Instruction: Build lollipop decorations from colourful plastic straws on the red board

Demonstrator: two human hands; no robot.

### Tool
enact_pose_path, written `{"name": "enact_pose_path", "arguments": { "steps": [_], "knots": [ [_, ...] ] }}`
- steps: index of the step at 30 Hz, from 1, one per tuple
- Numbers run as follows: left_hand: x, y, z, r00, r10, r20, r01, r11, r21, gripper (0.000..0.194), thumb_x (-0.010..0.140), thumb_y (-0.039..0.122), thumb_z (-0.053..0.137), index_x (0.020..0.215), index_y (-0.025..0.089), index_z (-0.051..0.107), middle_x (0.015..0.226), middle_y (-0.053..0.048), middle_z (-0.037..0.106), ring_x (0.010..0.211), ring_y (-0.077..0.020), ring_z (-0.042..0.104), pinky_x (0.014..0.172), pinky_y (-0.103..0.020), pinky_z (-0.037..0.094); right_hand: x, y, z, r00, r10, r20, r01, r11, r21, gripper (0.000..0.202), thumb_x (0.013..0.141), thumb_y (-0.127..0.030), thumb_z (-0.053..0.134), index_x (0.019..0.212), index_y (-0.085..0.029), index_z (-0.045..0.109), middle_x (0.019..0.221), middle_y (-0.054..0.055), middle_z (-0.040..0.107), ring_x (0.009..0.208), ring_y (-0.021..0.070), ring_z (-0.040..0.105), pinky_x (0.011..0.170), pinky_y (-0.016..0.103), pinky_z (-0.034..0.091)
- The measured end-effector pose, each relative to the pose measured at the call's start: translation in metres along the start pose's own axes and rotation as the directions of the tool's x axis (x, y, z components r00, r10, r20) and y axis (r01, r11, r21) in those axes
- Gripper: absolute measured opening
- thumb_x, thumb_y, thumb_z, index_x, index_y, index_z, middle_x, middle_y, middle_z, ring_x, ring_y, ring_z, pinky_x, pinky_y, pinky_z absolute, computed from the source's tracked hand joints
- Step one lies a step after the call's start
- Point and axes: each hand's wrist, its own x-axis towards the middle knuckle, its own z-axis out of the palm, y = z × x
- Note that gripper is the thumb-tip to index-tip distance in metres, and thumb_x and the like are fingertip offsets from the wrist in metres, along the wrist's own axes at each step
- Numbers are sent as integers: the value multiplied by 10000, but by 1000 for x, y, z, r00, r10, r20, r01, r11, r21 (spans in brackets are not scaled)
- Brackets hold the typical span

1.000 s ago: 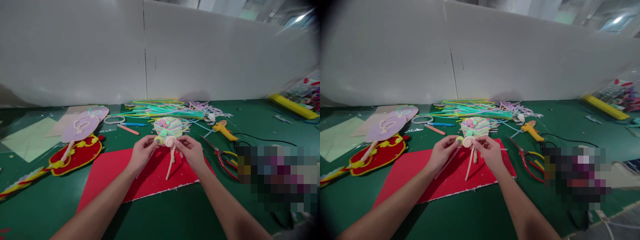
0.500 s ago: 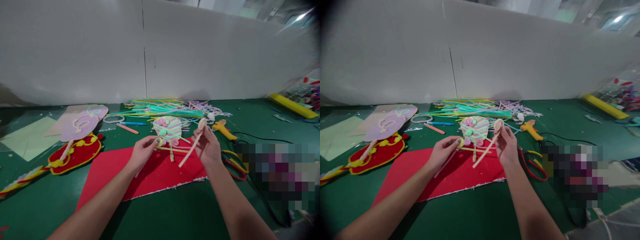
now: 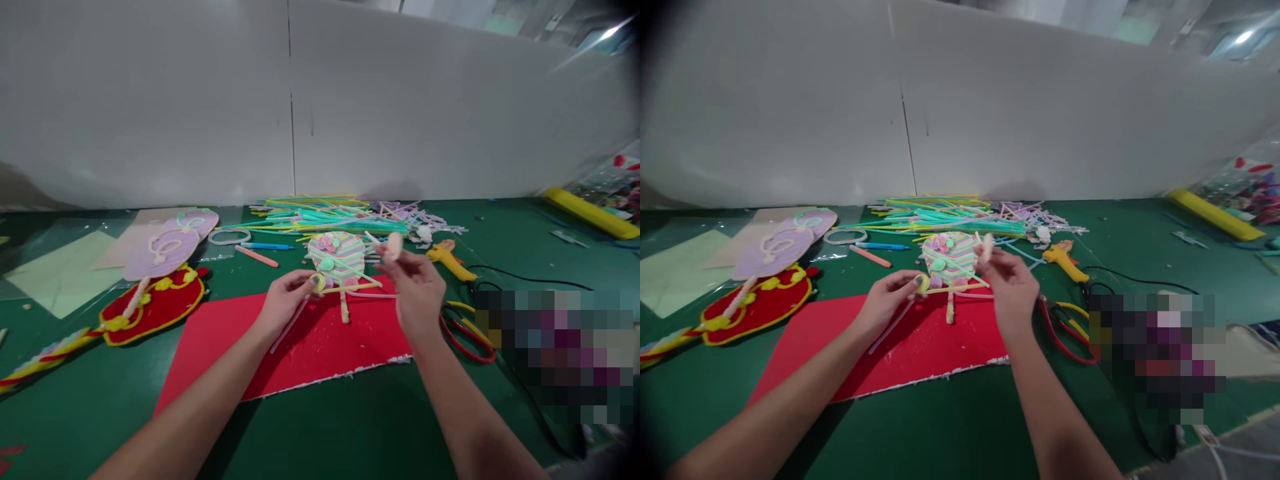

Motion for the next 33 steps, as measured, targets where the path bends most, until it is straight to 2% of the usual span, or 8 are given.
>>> {"name": "enact_pose_path", "arguments": {
  "steps": [2,6,8,13,20,23,29,33],
  "knots": [
    [2,-2,-2,1000,-16,-1,16,1000,-26,326,649,388,583,856,136,592,771,-44,644,621,-140,597,609,-244,466,-11,-1,7,974,-49,223,95,975,-199,57,656,-215,622,709,-200,611,916,43,625,893,185,573,760,333,477],
    [4,-5,-4,999,-30,-17,29,999,-40,345,633,389,598,863,133,590,786,-50,648,671,-152,600,606,-236,463,-22,4,9,803,13,596,222,921,-320,171,734,-170,510,809,-261,633,1044,34,578,982,185,521,742,315,490],
    [4,-6,-4,999,-28,-32,26,999,-42,353,632,394,597,869,133,590,791,-50,649,692,-153,597,600,-230,459,-22,9,6,730,42,682,251,912,-326,247,757,-144,450,888,-270,617,1131,28,522,1021,188,489,666,289,509],
    [4,-6,-4,999,-39,-27,38,999,-34,345,636,388,595,871,136,590,776,-42,651,674,-143,591,597,-227,456,-21,17,4,631,133,764,267,888,-375,337,756,-82,385,921,-272,610,1220,12,438,917,167,533,550,244,498],
    [3,-5,-4,999,-29,39,30,999,-24,377,652,384,578,932,131,571,846,-67,643,735,-168,596,645,-256,469,-22,18,8,611,108,784,346,854,-388,360,738,-48,396,910,-275,616,1216,-2,444,1066,188,436,737,298,467],
    [3,-6,-3,999,-7,52,7,1000,-10,394,655,369,578,970,131,560,881,-75,636,782,-180,591,680,-271,468,-22,20,8,609,111,786,347,853,-389,332,739,-60,414,890,-269,623,1238,-2,420,1041,192,452,680,277,478],
    [4,-6,-2,997,17,81,-19,999,33,457,615,312,617,1024,123,539,906,-93,628,825,-189,583,738,-293,457,-21,25,6,631,134,765,302,865,-400,277,746,-96,438,831,-269,636,1226,-2,429,808,148,545,535,245,477],
    [4,-6,-1,994,6,112,-10,999,31,490,604,291,620,1059,138,523,905,-84,633,814,-180,587,751,-304,457,-20,24,7,651,120,750,322,850,-416,256,764,-121,432,833,-265,633,1194,9,458,903,164,526,631,275,490]
  ]
}}
